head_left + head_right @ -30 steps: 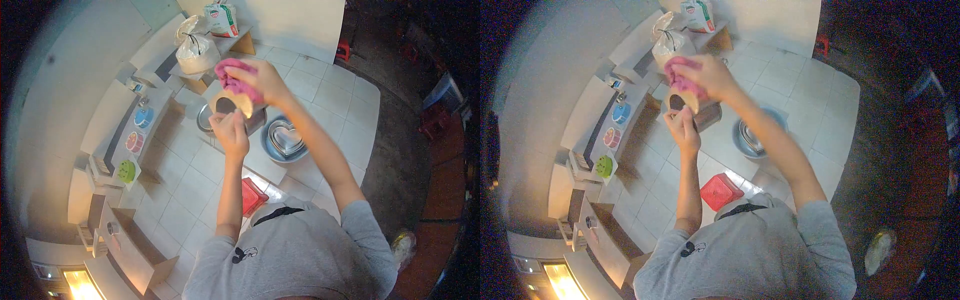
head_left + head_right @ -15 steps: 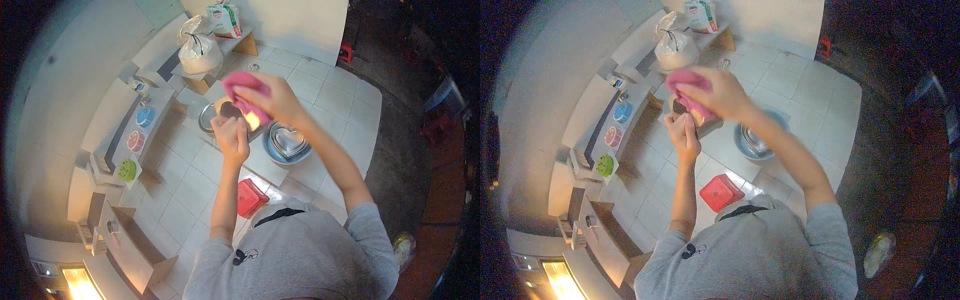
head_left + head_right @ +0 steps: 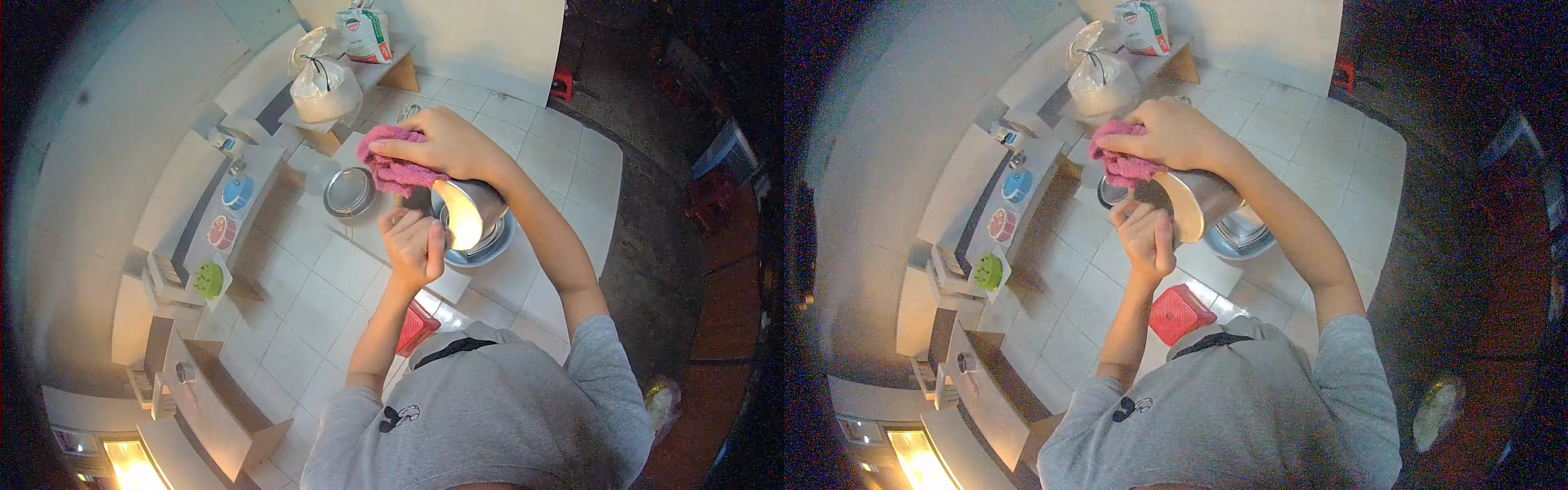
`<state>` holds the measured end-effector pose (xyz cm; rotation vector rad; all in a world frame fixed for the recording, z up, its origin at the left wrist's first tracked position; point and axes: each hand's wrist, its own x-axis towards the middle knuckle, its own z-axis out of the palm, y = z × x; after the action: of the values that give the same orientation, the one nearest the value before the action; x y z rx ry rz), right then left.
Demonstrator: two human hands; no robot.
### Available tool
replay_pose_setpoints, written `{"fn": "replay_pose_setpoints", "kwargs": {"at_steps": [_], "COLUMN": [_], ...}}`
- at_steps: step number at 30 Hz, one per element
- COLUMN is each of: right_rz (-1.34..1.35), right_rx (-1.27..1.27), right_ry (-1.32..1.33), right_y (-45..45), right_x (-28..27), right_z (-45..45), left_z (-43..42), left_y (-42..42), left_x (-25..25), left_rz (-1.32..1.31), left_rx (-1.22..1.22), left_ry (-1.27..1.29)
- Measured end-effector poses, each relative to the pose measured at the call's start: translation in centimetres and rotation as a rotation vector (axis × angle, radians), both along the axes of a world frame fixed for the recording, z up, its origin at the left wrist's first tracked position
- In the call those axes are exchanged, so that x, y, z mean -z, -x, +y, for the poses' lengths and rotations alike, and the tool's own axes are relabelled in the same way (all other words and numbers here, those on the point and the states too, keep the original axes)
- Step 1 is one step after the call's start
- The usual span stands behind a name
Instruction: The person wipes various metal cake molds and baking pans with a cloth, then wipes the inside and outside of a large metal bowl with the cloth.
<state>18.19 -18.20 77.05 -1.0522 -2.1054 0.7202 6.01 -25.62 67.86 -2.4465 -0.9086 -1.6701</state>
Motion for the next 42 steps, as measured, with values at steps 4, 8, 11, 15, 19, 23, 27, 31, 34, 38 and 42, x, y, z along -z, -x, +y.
{"fn": "replay_pose_setpoints", "kwargs": {"at_steps": [4, 8, 11, 15, 19, 23, 27, 31, 34, 38, 42], "right_rz": [-0.065, 0.013, 0.008, -0.033, 0.063, 0.270, 1.199, 0.413, 0.314, 0.013, -0.188], "right_rx": [-0.056, 0.017, 0.196, 0.168, 0.079, 0.114, 0.295, -0.067, -0.212, -0.248, -0.492], "right_ry": [-0.038, -0.157, -0.526, -0.810, -0.712, 0.011, 0.175, -0.388, -0.432, -0.909, -1.177], "right_y": [-1.2, -1.0, 0.3, 1.8, 1.2, -2.2, -3.3, -3.0, -1.8, -0.5, 0.6], "right_x": [-1.8, -2.4, 0.3, 6.9, 9.6, 11.9, 7.8, 4.2, 3.1, 2.0, 2.4], "right_z": [-1.3, -4.0, -5.6, -7.4, -8.8, -7.8, -6.7, -4.5, -3.8, -3.8, -4.8], "left_z": [0.4, 0.9, 1.9, 2.5, 3.8, 3.8, 4.1, 3.2, 2.7, 3.1, 2.0], "left_y": [-0.2, 0.0, 0.9, -0.6, 2.4, 4.2, 6.7, 5.2, 4.7, 4.7, 5.9], "left_x": [1.1, 1.7, 2.1, 3.3, 3.5, 3.2, 3.3, 3.2, 2.5, 3.4, 3.9], "left_rz": [-0.250, -0.821, -0.698, -1.195, -0.826, -1.548, -1.469, -1.357, -1.327, -1.205, -1.201], "left_rx": [0.022, 0.089, -0.044, 0.134, 0.090, 0.189, 0.520, 0.652, 0.617, 0.773, 0.780], "left_ry": [0.168, 0.497, 0.539, 0.508, 0.518, 0.704, 0.855, 1.121, 1.194, 1.201, 1.052]}}
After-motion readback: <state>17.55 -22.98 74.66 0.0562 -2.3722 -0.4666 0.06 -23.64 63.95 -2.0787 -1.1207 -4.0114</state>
